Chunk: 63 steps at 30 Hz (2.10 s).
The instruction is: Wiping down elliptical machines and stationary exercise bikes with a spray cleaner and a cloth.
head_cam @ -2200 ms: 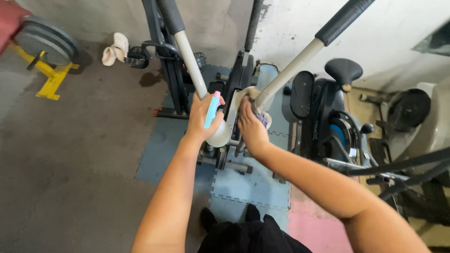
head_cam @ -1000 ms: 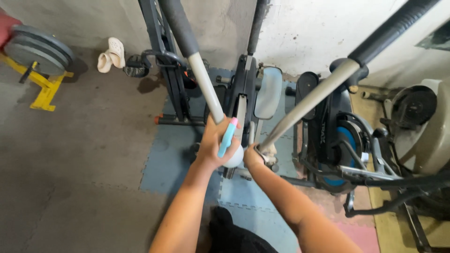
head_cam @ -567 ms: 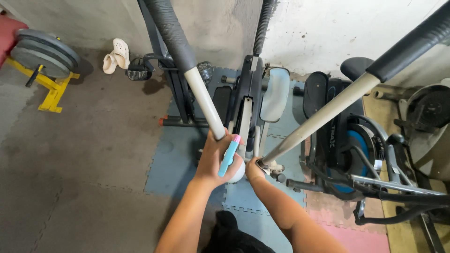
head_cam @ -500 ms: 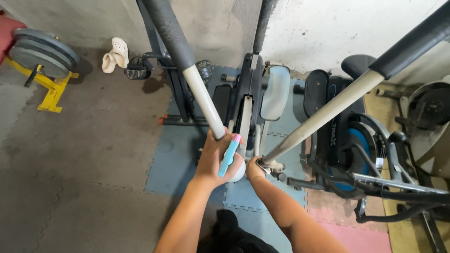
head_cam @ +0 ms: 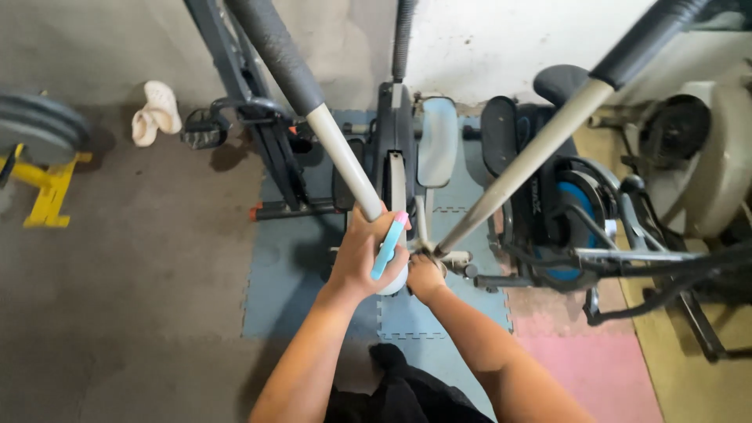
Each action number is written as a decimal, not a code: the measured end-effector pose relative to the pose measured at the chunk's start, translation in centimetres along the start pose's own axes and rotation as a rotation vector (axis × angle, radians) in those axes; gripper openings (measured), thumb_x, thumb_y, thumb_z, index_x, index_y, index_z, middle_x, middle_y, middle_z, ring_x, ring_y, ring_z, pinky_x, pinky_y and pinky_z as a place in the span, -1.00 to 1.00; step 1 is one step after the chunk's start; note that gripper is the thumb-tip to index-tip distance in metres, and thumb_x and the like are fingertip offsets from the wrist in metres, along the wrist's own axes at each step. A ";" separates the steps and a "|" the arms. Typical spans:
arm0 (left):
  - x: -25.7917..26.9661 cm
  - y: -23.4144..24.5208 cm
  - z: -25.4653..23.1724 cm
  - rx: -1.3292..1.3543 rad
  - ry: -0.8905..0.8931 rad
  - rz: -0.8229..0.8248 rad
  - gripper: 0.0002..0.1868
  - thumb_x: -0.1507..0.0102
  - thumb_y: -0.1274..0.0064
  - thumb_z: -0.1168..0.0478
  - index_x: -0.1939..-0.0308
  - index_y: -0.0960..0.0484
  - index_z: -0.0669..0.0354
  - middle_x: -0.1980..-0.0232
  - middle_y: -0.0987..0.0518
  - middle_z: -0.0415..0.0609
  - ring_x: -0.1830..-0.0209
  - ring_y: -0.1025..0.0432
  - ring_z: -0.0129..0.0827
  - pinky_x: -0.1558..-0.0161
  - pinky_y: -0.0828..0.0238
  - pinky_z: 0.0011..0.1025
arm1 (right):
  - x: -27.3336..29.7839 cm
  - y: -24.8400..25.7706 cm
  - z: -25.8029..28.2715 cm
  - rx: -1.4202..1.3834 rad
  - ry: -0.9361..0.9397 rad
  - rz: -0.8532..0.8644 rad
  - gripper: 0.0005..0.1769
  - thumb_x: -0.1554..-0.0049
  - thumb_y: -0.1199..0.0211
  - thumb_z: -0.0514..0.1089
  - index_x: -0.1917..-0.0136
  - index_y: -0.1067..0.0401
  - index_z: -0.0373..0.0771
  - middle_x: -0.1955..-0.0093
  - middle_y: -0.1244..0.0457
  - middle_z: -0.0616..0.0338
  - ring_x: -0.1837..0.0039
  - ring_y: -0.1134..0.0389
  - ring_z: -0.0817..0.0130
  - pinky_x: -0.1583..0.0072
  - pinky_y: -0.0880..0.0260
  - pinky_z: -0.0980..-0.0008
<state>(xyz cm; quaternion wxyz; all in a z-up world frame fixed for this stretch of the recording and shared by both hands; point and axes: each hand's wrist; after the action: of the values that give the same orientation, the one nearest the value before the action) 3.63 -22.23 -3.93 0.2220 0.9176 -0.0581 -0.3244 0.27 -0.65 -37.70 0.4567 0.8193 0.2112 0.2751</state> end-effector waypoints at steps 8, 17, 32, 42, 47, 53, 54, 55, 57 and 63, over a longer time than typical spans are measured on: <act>-0.1 2.2 0.7 0.124 -0.061 0.047 -0.71 -0.12 -0.07 0.29 0.08 -0.61 0.19 0.03 -0.46 0.29 -0.02 -0.38 0.16 -0.09 -0.39 -0.10 | 5.3 0.1 0.6 -1.469 -0.763 -0.301 -0.60 0.01 -0.28 -0.25 -0.13 -0.53 -0.18 0.09 -0.41 0.01 0.02 -0.41 0.11 -0.04 -0.40 0.12; 0.6 1.1 3.1 0.086 -0.146 0.057 -0.67 -0.09 -0.09 0.30 0.05 -0.61 0.17 0.03 -0.46 0.32 -0.10 -0.32 0.32 -0.15 -0.35 -0.02 | 12.6 9.5 -10.4 -2.680 -1.063 -0.966 -0.70 -0.29 -0.15 0.03 -0.20 -0.46 -0.11 -0.06 -0.38 0.12 -0.08 -0.42 0.17 -0.13 -0.47 0.07; 0.2 1.4 3.0 0.068 -0.193 0.057 -0.67 -0.07 -0.09 0.29 0.08 -0.59 0.21 0.14 -0.52 0.26 -0.06 -0.29 0.29 -0.14 -0.29 0.01 | 3.5 31.5 -14.4 -0.876 -1.291 -1.476 -0.16 -0.30 -0.30 0.00 -0.58 0.07 -0.45 -0.36 -0.20 -0.38 -0.39 -0.25 -0.22 -0.35 -0.27 0.04; 0.0 0.9 2.0 0.076 -0.138 -0.027 -0.60 -0.03 -0.07 0.29 0.04 -0.60 0.22 -0.03 -0.38 0.52 0.02 -0.32 0.29 -0.07 -0.35 -0.03 | 6.5 26.0 -16.5 -2.105 -0.737 -1.249 -0.39 -0.33 -0.11 0.36 -0.13 -0.41 -0.27 0.27 -0.28 0.25 0.32 -0.34 0.41 0.29 -0.35 0.34; 0.2 -0.2 3.4 -0.014 -0.140 0.017 -0.65 -0.05 -0.07 0.30 0.06 -0.60 0.15 0.11 -0.48 0.19 -0.05 -0.34 0.24 -0.16 -0.35 -0.01 | 5.7 26.0 -18.2 -2.474 -0.660 -1.274 -0.33 -0.24 0.03 0.48 -0.11 -0.44 -0.12 0.22 -0.31 0.26 0.25 -0.36 0.38 0.23 -0.41 0.32; 0.5 -0.3 1.8 0.016 -0.007 -0.038 -0.66 -0.03 -0.07 0.32 0.10 -0.61 0.13 0.00 -0.39 0.30 0.01 -0.35 0.17 -0.04 -0.40 -0.11 | 4.8 23.6 -19.0 -2.621 -0.641 -1.296 -0.49 -0.24 -0.07 0.28 -0.19 -0.43 -0.14 0.03 -0.37 0.17 0.01 -0.45 0.27 0.00 -0.52 0.24; 0.3 -0.3 1.8 0.010 -0.040 -0.054 -0.67 -0.03 -0.06 0.33 0.11 -0.61 0.13 -0.03 -0.40 0.28 -0.02 -0.34 0.18 -0.06 -0.40 -0.11 | 4.6 23.0 -19.4 -2.563 -0.745 -1.281 -0.49 -0.26 -0.08 0.27 -0.16 -0.43 -0.18 0.09 -0.37 0.15 0.07 -0.45 0.27 0.07 -0.50 0.24; 0.2 0.0 1.5 0.003 -0.035 -0.071 -0.67 -0.03 -0.06 0.33 0.11 -0.61 0.13 -0.03 -0.40 0.28 -0.02 -0.34 0.18 -0.06 -0.40 -0.11 | 4.7 22.5 -19.2 -2.566 -0.726 -1.263 -0.49 -0.26 -0.08 0.27 -0.16 -0.43 -0.18 0.09 -0.37 0.15 0.07 -0.45 0.27 0.07 -0.50 0.24; 0.2 0.7 0.9 0.076 0.062 0.027 -0.70 -0.04 -0.11 0.28 0.13 -0.64 0.10 -0.05 -0.38 0.29 -0.02 -0.38 0.14 -0.09 -0.39 -0.12 | 5.0 21.6 -18.6 -2.121 -0.963 -1.358 -0.35 -0.40 -0.04 0.28 -0.09 -0.49 -0.42 0.17 -0.33 0.07 0.18 -0.37 0.30 0.13 -0.41 0.30; 1.5 2.4 0.9 0.048 -0.121 0.005 -0.72 -0.07 -0.16 0.30 0.13 -0.71 0.07 -0.34 -0.27 0.43 -0.34 -0.23 0.28 -0.33 -0.22 -0.03 | 8.6 24.6 -13.8 -1.645 -0.969 -1.389 -0.51 -0.35 -0.07 0.17 -0.19 -0.40 -0.33 0.09 -0.33 0.13 0.12 -0.34 0.39 0.08 -0.40 0.33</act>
<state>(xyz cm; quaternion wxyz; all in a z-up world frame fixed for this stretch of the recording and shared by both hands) 4.33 -25.13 -4.34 0.1969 0.9014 -0.0814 -0.3771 0.30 1.08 -8.29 0.9315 0.0069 0.1754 -0.3186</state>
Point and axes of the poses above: each hand's wrist, its own x-axis away from the middle knuckle, its own y-axis out of the back of the hand, z = x × y
